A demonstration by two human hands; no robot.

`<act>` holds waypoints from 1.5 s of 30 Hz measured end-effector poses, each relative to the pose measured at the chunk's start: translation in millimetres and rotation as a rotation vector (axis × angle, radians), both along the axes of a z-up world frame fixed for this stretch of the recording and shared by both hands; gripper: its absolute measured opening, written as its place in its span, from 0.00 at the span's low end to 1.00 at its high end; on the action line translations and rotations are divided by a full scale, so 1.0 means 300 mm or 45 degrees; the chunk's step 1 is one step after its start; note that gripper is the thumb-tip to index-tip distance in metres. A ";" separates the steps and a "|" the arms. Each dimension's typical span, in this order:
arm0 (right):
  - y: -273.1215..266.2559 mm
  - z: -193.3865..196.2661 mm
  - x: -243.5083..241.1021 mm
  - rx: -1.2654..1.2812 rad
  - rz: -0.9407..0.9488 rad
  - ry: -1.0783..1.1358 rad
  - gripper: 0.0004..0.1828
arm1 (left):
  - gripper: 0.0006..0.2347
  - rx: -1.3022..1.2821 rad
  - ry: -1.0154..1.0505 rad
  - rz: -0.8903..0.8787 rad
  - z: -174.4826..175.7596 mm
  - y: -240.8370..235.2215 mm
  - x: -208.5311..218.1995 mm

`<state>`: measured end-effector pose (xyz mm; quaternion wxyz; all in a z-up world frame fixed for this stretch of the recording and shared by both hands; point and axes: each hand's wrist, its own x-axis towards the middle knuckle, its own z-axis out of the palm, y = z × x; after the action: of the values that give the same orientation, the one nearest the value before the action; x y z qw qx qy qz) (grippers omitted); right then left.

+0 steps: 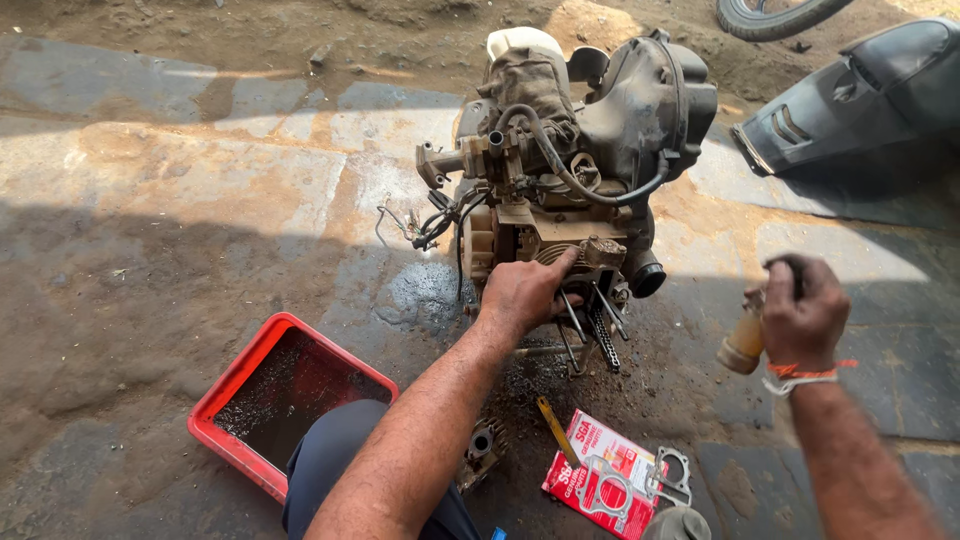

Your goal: The person sits on the ground and works on a small engine, using a wrench to tighten bolts on the cylinder head. They also apply oil to the internal components and adjust the timing chain.

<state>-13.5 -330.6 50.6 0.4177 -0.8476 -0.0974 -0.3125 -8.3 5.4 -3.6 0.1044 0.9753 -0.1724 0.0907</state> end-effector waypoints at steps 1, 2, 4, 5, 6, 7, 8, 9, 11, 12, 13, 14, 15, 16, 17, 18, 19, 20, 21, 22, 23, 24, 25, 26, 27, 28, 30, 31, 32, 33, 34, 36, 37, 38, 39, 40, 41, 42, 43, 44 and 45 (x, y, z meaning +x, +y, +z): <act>0.038 0.073 -0.016 0.044 0.136 0.062 0.09 | 0.36 -0.021 -0.006 0.017 -0.011 0.000 0.008; 0.063 0.139 -0.046 0.085 0.265 0.136 0.10 | 0.35 -0.048 0.002 0.029 -0.026 -0.008 0.010; 0.105 0.244 -0.093 0.079 0.350 0.448 0.10 | 0.34 -0.077 0.008 0.024 -0.049 -0.020 0.019; 0.124 0.276 -0.119 0.077 0.393 0.605 0.11 | 0.32 -0.079 0.007 0.006 -0.055 -0.021 0.025; 0.150 0.293 -0.137 0.079 0.425 0.650 0.11 | 0.31 -0.081 -0.001 -0.003 -0.053 -0.019 0.034; 0.176 0.304 -0.153 0.083 0.458 0.696 0.10 | 0.30 -0.063 0.065 -0.014 -0.048 -0.021 0.035; 0.208 0.314 -0.147 0.091 0.502 0.726 0.10 | 0.30 -0.034 0.118 -0.016 -0.029 -0.011 0.047; 0.235 0.327 -0.137 0.027 0.528 0.761 0.10 | 0.29 -0.006 0.172 -0.018 -0.007 -0.008 0.054; 0.285 0.321 -0.128 -0.079 0.581 0.841 0.10 | 0.30 -0.024 0.263 -0.032 0.022 0.000 0.040; 0.310 0.313 -0.117 -0.074 0.602 0.861 0.10 | 0.31 -0.032 0.308 -0.040 0.035 0.005 0.032; 0.336 0.305 -0.103 -0.069 0.622 0.880 0.11 | 0.31 -0.008 0.318 -0.043 0.046 0.013 0.023; 0.359 0.302 -0.088 -0.070 0.642 0.891 0.11 | 0.33 0.012 0.318 -0.045 0.060 0.020 0.024; 0.378 0.297 -0.078 -0.096 0.655 0.897 0.11 | 0.35 0.032 0.318 -0.048 0.072 0.027 0.025; 0.393 0.290 -0.071 -0.126 0.666 0.908 0.11 | 0.36 0.022 0.285 -0.050 0.076 0.031 0.026; 0.405 0.283 -0.064 -0.156 0.678 0.920 0.11 | 0.37 0.011 0.252 -0.053 0.075 0.034 0.026; 0.412 0.279 -0.058 -0.190 0.669 0.925 0.12 | 0.38 -0.002 0.221 -0.051 0.067 0.032 0.023; 0.417 0.275 -0.053 -0.223 0.661 0.931 0.12 | 0.38 -0.010 0.180 -0.039 0.055 0.025 0.015; 0.425 0.274 -0.042 -0.253 0.653 0.928 0.12 | 0.38 -0.012 0.132 -0.026 0.046 0.020 0.010; 0.434 0.271 -0.030 -0.246 0.656 0.931 0.12 | 0.38 -0.014 0.084 -0.013 0.037 0.015 0.008; 0.441 0.267 -0.019 -0.238 0.656 0.937 0.12 | 0.37 -0.019 0.021 0.011 0.025 0.007 0.008; 0.447 0.261 -0.006 -0.230 0.656 0.944 0.12 | 0.36 -0.024 -0.043 0.036 0.012 -0.001 0.008; 0.450 0.256 0.007 -0.252 0.646 0.933 0.12 | 0.36 -0.036 -0.106 0.057 -0.001 -0.014 0.010; 0.456 0.249 0.017 -0.274 0.635 0.922 0.12 | 0.36 -0.035 -0.077 0.061 -0.012 -0.021 0.013; 0.459 0.243 0.025 -0.306 0.628 0.910 0.12 | 0.36 -0.041 -0.051 0.072 -0.021 -0.028 0.018; 0.462 0.236 0.026 -0.299 0.638 0.918 0.12 | 0.37 -0.046 -0.024 0.083 -0.027 -0.033 0.020; 0.472 0.229 0.031 -0.297 0.659 0.925 0.12 | 0.36 -0.035 -0.002 0.081 -0.029 -0.032 0.022; 0.489 0.218 0.034 -0.304 0.667 0.931 0.12 | 0.34 -0.003 0.042 0.078 -0.020 -0.021 0.023; 0.493 0.216 0.036 -0.313 0.655 0.930 0.12 | 0.32 0.022 0.053 0.061 -0.009 -0.018 0.025; 0.496 0.211 0.037 -0.314 0.639 0.930 0.11 | 0.30 0.054 0.066 0.038 0.003 -0.018 0.026; 0.498 0.207 0.042 -0.338 0.643 0.917 0.11 | 0.29 0.085 0.079 0.014 0.015 -0.015 0.025; 0.496 0.203 0.049 -0.357 0.638 0.904 0.11 | 0.30 0.064 0.165 0.011 0.027 -0.011 0.024; 0.494 0.192 0.065 -0.371 0.655 0.891 0.12 | 0.32 0.022 0.335 0.003 0.051 -0.003 0.024; 0.495 0.186 0.072 -0.365 0.677 0.891 0.12 | 0.33 0.025 0.346 -0.010 0.061 0.003 0.022; 0.495 0.182 0.077 -0.359 0.698 0.890 0.12 | 0.34 0.028 0.356 -0.024 0.071 0.013 0.021; 0.499 0.178 0.080 -0.356 0.690 0.886 0.12 | 0.37 0.032 0.365 -0.038 0.079 0.019 0.019; 0.504 0.176 0.083 -0.354 0.683 0.882 0.12 | 0.40 0.055 0.369 -0.044 0.086 0.021 0.017; 0.510 0.175 0.085 -0.352 0.675 0.877 0.12 | 0.43 0.079 0.373 -0.050 0.091 0.022 0.012; 0.517 0.173 0.086 -0.352 0.680 0.881 0.12 | 0.47 0.101 0.376 -0.055 0.095 0.022 0.009; 0.525 0.171 0.085 -0.352 0.686 0.886 0.12 | 0.46 0.074 0.372 -0.042 0.097 0.022 0.008; 0.532 0.170 0.085 -0.354 0.693 0.894 0.12 | 0.45 0.044 0.371 -0.027 0.097 0.021 0.005; 0.537 0.171 0.085 -0.365 0.699 0.886 0.12 | 0.44 0.014 0.370 -0.011 0.095 0.020 0.004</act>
<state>12.1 -169.6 101.8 0.3716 -0.8941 -0.2142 0.1292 -7.0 11.4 25.0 0.1233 0.9779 -0.1601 -0.0527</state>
